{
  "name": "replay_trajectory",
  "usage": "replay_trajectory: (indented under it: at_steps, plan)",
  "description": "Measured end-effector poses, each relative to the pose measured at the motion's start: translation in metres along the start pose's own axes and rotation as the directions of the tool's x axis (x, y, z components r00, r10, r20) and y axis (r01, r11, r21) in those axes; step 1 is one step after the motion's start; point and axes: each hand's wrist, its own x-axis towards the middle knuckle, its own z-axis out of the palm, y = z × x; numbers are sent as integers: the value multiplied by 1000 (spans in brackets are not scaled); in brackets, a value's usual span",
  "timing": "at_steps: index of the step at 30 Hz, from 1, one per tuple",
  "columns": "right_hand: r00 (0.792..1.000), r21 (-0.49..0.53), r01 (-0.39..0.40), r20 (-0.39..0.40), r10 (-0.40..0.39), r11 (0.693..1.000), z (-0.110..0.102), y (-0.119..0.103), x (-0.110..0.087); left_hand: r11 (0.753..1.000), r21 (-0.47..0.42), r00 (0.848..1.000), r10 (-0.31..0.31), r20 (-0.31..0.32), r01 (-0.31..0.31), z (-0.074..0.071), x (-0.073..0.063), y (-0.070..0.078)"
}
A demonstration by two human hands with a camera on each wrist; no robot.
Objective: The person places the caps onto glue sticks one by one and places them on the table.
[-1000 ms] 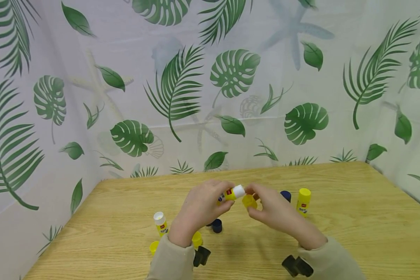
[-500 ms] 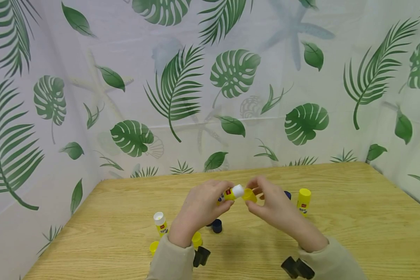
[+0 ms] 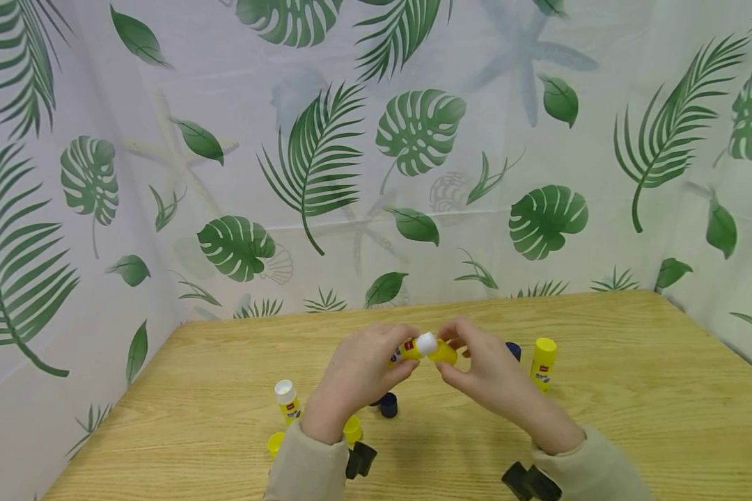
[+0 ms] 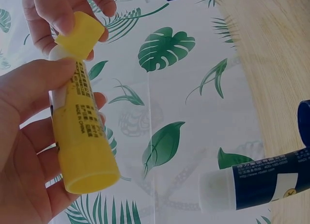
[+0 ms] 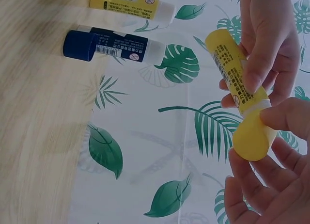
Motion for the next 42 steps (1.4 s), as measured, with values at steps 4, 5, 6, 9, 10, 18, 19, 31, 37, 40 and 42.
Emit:
replay_trajectory:
  at_steps: [4,5,6,9,10,18,19,31,37,40,42]
  plan:
    - [1000,-14,0,-15,0,1000,-1,-1,0,1000,-7,1000,9,3,-9,1,0,0]
    - [1000,-16,-1,-19,1,1000,-1,-1,0,1000,-11,1000,12,4,-11,1,0,0]
    - [1000,-16,-1,-22,1,1000,-1,-1,0,1000,-15,1000,13,5,-12,1,0,0]
    - [999,-18,5,-37,-5,1000,-2,-2,1,1000,-26,1000,12,10,-12,1,-1,-1]
    - [999,-18,8,-42,-9,1000,-3,-2,1,1000,-26,1000,11,11,-11,1,-1,-1]
    - [997,-14,24,-71,-25,1000,-3,-1,1,1000,-18,1000,3,20,-3,0,-1,0]
    - [997,-15,27,-74,-28,1000,-2,-1,1,1000,-17,1000,1,22,-1,0,-1,0]
    - [995,-5,46,-87,-47,999,-2,-2,2,1000,-23,1000,12,24,-12,1,-1,-1]
    - [994,0,67,-84,-67,998,-2,-3,2,999,-35,999,24,26,-23,1,-1,-1]
    - [994,7,79,-74,-79,997,-2,-4,1,999,-36,999,36,29,-34,1,-1,0]
    - [995,11,81,-65,-80,997,-2,-5,1,998,-36,999,44,31,-43,1,-1,1]
